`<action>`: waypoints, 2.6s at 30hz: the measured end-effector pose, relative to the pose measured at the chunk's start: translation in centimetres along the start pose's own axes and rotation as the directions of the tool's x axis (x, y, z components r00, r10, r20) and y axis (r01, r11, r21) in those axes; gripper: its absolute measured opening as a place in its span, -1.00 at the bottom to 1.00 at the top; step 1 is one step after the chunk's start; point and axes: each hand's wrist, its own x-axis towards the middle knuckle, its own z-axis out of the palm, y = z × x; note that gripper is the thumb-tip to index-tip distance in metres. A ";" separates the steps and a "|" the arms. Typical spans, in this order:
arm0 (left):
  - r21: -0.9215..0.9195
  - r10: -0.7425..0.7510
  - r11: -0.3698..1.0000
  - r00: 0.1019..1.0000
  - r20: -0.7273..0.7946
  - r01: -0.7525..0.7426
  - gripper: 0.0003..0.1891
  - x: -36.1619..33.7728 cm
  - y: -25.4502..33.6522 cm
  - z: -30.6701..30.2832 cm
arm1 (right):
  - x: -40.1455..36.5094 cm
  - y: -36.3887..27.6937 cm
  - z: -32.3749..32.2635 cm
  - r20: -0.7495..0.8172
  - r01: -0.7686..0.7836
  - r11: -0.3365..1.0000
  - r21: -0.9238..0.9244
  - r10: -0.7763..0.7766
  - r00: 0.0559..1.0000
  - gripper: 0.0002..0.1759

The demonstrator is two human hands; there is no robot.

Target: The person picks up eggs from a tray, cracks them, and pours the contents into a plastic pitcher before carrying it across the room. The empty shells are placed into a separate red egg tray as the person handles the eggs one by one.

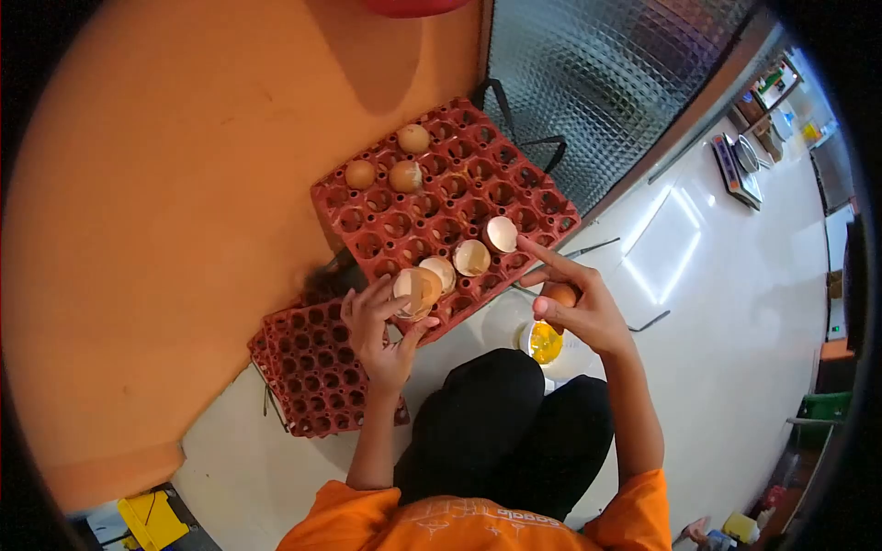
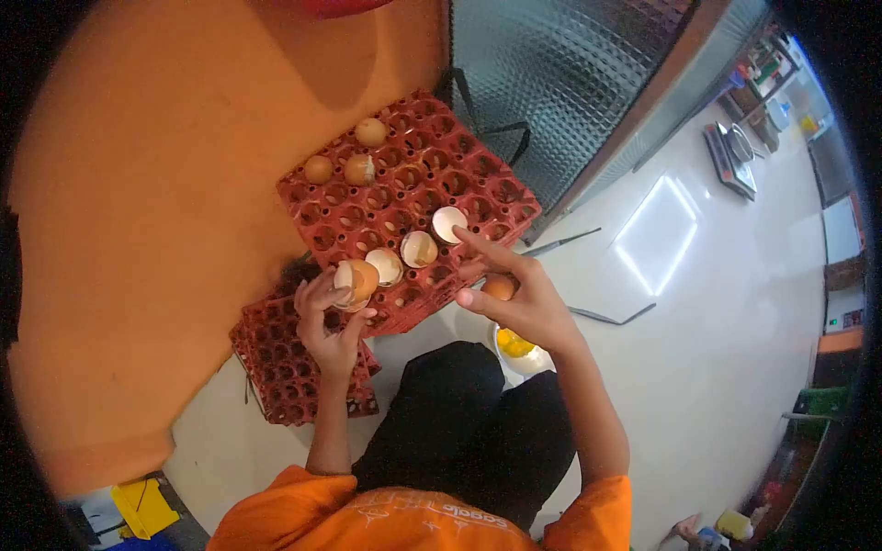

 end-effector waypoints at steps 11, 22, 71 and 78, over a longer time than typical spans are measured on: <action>0.049 0.065 0.997 0.997 -0.040 -0.063 -0.66 0.5 -1.5 -1.5 | -2.1 1.7 -1.5 -0.202 -0.080 0.965 0.251 0.133 0.970 -0.36; 0.641 -0.083 0.730 0.901 0.426 -0.236 -0.40 15.8 -9.9 1.5 | -8.4 4.4 -5.2 -0.476 -0.039 0.913 0.407 0.248 0.844 -0.49; 0.263 -0.141 0.965 0.805 0.576 -0.019 -0.32 17.7 -8.6 0.3 | -12.5 8.0 -5.7 -0.531 -0.021 0.845 0.534 0.354 0.770 -0.55; 0.310 -0.161 0.946 0.693 0.703 -0.095 -0.28 18.8 -9.7 0.7 | -11.5 7.8 -5.1 -0.528 -0.051 0.854 0.518 0.365 0.767 -0.55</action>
